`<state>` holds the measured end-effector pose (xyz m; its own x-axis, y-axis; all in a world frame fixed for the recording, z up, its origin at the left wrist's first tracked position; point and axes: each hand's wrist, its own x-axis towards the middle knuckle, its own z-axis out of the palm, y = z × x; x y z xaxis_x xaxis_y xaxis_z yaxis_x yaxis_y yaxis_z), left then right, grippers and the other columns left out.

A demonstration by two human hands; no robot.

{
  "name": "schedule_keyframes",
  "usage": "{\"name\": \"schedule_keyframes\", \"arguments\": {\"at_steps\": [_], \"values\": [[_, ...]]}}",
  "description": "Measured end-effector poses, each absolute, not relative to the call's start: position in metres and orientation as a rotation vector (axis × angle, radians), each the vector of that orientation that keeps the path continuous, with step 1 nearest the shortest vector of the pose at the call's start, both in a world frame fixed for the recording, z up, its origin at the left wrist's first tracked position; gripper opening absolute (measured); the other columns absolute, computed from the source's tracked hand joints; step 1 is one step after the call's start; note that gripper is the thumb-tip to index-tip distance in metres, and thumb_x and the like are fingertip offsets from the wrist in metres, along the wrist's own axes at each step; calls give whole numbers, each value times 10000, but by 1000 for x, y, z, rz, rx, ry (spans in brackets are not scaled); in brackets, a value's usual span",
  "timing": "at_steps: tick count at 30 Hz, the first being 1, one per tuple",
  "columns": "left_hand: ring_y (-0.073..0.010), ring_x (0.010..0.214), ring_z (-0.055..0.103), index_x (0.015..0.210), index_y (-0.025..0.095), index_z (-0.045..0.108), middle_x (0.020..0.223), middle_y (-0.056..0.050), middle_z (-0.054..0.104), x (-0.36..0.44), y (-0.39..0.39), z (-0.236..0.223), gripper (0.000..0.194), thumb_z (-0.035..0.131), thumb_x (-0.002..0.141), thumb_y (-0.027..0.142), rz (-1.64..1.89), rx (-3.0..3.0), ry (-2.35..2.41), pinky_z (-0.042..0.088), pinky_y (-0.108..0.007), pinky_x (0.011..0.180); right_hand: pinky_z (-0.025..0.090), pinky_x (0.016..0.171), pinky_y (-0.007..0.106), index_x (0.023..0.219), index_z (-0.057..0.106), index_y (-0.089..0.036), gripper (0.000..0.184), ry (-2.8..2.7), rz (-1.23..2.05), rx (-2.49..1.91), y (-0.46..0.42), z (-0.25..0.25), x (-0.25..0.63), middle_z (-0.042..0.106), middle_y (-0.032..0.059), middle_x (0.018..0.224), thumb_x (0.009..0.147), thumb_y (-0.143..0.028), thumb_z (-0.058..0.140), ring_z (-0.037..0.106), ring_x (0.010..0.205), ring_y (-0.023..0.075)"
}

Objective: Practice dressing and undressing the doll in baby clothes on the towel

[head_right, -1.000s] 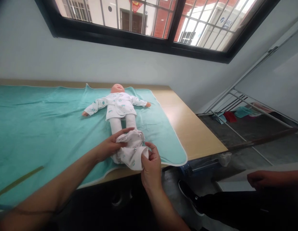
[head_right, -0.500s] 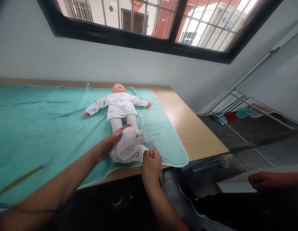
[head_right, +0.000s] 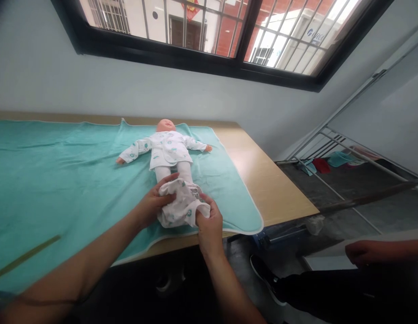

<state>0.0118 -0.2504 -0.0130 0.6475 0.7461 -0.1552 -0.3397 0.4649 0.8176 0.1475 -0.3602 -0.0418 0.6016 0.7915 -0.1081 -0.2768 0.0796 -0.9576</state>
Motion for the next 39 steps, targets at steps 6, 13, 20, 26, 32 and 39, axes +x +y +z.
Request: {"name": "schedule_keyframes", "arguments": {"at_steps": [6, 13, 20, 26, 32, 39], "values": [[-149, 796, 645, 1327, 228, 565, 982, -22, 713, 12, -246, -16, 826, 894, 570, 193, 812, 803, 629, 517, -259, 786, 330, 504, 219, 692, 569, -187, 210, -562, 840, -1362, -375, -55, 167, 523, -45, 561, 776, -355, 661, 425, 530, 106], [-191, 876, 651, 1312, 181, 582, 1060, -74, 711, 13, -252, -5, 695, 830, 695, 384, 691, 948, 598, 509, -279, 782, 279, 469, 213, 610, 366, -216, 263, -562, 759, -1468, -375, -55, 170, 403, -70, 509, 739, -266, 590, 373, 499, 98], [-226, 1065, 615, 1493, 246, 367, 1308, -90, 614, 11, -261, 8, 886, 791, 737, 427, 404, 1233, 517, 492, -301, 870, 221, 486, 211, 587, 337, -207, 324, -697, 692, -1536, -369, -42, 157, 301, -70, 557, 690, -266, 639, 244, 565, 82], [-209, 999, 620, 1354, 193, 491, 1214, -90, 635, 18, -263, -2, 846, 883, 608, 272, 536, 1152, 502, 487, -292, 860, 262, 499, 209, 606, 354, -209, 346, -772, 716, -1481, -367, -33, 147, 330, -72, 563, 722, -298, 667, 278, 562, 86], [-148, 838, 610, 1333, 197, 499, 1041, -49, 666, 15, -264, -7, 738, 838, 682, 277, 643, 1076, 471, 489, -246, 764, 308, 513, 201, 689, 428, -206, 235, -794, 740, -1533, -373, -30, 149, 407, -70, 608, 692, -246, 659, 348, 566, 91], [-165, 875, 626, 1303, 221, 496, 1031, -37, 668, 14, -265, -3, 671, 814, 716, 284, 697, 1094, 474, 499, -254, 782, 463, 576, 252, 1040, 607, -195, 384, -771, 859, -1533, -366, -34, 147, 657, 11, 767, 675, -286, 685, 570, 637, 164]]}}
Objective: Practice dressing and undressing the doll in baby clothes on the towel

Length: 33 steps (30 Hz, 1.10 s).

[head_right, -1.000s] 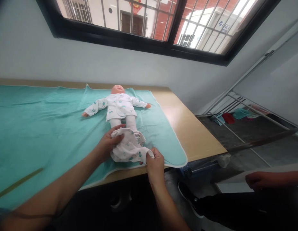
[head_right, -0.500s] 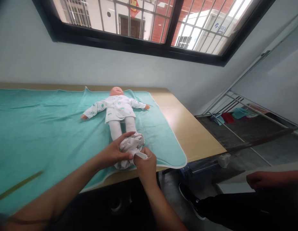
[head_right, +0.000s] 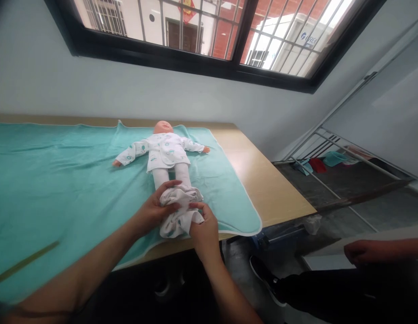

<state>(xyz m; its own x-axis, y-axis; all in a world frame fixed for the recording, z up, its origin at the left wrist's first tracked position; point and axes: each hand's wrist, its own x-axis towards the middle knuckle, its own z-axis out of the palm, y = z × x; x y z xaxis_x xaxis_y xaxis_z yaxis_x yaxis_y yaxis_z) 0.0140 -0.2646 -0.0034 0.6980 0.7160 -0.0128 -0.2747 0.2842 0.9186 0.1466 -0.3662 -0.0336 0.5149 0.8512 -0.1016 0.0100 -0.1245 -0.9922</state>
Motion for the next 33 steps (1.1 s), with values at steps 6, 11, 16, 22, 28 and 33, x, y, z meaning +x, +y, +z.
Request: {"name": "schedule_keyframes", "arguments": {"at_steps": [6, 11, 16, 22, 28, 33], "values": [[-132, 797, 595, 1227, 220, 526, 962, -5, 646, 14, -262, -8, 578, 799, 724, 299, 765, 1109, 520, 491, -239, 750, 386, 518, 224, 832, 644, -168, 219, -891, 875, -1635, -366, -47, 151, 598, -5, 631, 676, -312, 697, 499, 573, 135], [-142, 846, 594, 1212, 193, 534, 999, -24, 647, 15, -266, -7, 523, 761, 753, 298, 710, 1270, 600, 483, -244, 784, 263, 477, 210, 565, 431, -193, 293, -818, 776, -1604, -366, -52, 158, 382, -61, 502, 709, -307, 659, 317, 517, 84], [-127, 718, 573, 1296, 219, 481, 954, -15, 639, 15, -272, -1, 610, 743, 762, 354, 515, 1375, 588, 470, -229, 629, 246, 484, 212, 556, 391, -196, 324, -827, 694, -1598, -365, -47, 157, 352, -59, 529, 718, -334, 636, 297, 550, 87], [-138, 754, 595, 1247, 183, 532, 934, -21, 661, 17, -273, -4, 666, 822, 655, 269, 645, 1224, 627, 488, -239, 678, 305, 481, 209, 626, 517, -179, 188, -806, 852, -1557, -369, -32, 154, 462, -48, 525, 695, -302, 642, 378, 513, 92], [-168, 828, 622, 1204, 193, 563, 974, -28, 673, 17, -270, -8, 669, 859, 606, 241, 695, 1082, 589, 499, -267, 738, 266, 464, 211, 590, 440, -194, 290, -737, 884, -1484, -370, -36, 154, 399, -62, 515, 690, -322, 680, 330, 500, 79], [-165, 823, 619, 1113, 191, 593, 972, -25, 673, 16, -269, -9, 562, 853, 617, 236, 737, 1064, 575, 486, -268, 751, 239, 479, 200, 587, 367, -201, 350, -774, 766, -1503, -371, -33, 152, 336, -66, 559, 672, -282, 698, 272, 552, 74]]}}
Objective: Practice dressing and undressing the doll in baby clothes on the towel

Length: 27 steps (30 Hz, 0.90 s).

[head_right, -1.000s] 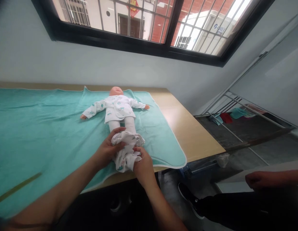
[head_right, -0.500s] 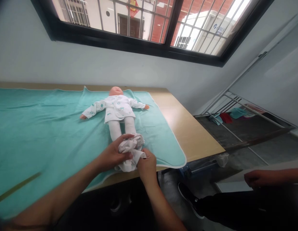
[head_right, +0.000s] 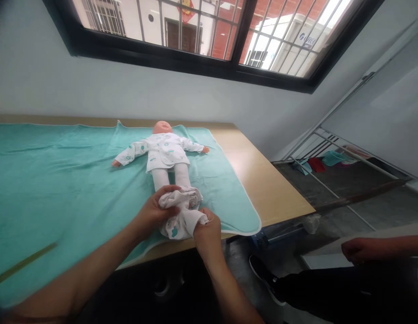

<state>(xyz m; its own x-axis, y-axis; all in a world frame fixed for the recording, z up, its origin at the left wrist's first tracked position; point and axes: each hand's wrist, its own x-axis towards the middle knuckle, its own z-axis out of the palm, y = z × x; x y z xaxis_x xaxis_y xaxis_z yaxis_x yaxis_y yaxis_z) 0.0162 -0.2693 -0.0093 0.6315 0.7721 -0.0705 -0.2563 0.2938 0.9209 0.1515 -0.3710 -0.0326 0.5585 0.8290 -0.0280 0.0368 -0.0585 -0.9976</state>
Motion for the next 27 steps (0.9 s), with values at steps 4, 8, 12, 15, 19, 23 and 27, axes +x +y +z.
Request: {"name": "schedule_keyframes", "arguments": {"at_steps": [4, 8, 12, 15, 19, 23, 27], "values": [[-157, 799, 609, 1048, 193, 568, 923, -9, 656, 16, -267, -9, 528, 859, 614, 273, 787, 1002, 569, 471, -258, 733, 250, 491, 191, 596, 360, -200, 388, -852, 668, -1571, -374, -31, 154, 347, -68, 571, 640, -279, 737, 291, 569, 76], [-128, 755, 568, 1049, 194, 532, 896, 0, 635, 16, -268, -8, 489, 822, 676, 320, 709, 1095, 524, 441, -225, 690, 338, 524, 196, 787, 520, -188, 273, -868, 737, -1531, -373, -32, 153, 482, -56, 639, 635, -257, 736, 397, 577, 93], [-123, 762, 552, 1029, 209, 512, 944, 1, 624, 17, -270, -9, 421, 779, 731, 341, 744, 1189, 559, 443, -223, 700, 407, 553, 225, 1068, 582, -171, 479, -938, 844, -1571, -368, -33, 148, 597, -26, 693, 616, -227, 729, 500, 591, 129], [-156, 845, 584, 1088, 215, 503, 1061, -36, 622, 16, -273, -8, 416, 738, 777, 360, 722, 1258, 565, 467, -254, 755, 412, 554, 230, 1027, 591, -166, 428, -953, 784, -1607, -366, -34, 147, 610, -18, 678, 623, -229, 717, 510, 590, 135], [-279, 1177, 534, 1303, 246, 480, 1357, -106, 504, 12, -281, -4, 716, 826, 685, 353, 617, 1478, 504, 445, -374, 986, 427, 553, 256, 1151, 553, -190, 533, -934, 680, -1641, -365, -37, 147, 620, -23, 657, 648, -264, 714, 535, 571, 159], [-323, 1334, 412, 1450, 268, 397, 1493, -125, 377, 11, -286, -2, 975, 880, 603, 270, 613, 1574, 508, 318, -437, 1135, 458, 570, 284, 1377, 434, -225, 711, -990, 603, -1685, -364, -41, 146, 603, -24, 694, 718, -312, 683, 570, 597, 181], [-316, 1327, 435, 1523, 269, 297, 1470, -123, 426, 9, -286, -2, 881, 734, 760, 218, 585, 1535, 564, 308, -471, 1138, 508, 703, 360, 1491, 333, -206, 857, -1267, 306, -1754, -364, -44, 150, 576, 42, 884, 728, -316, 706, 586, 758, 217]]}}
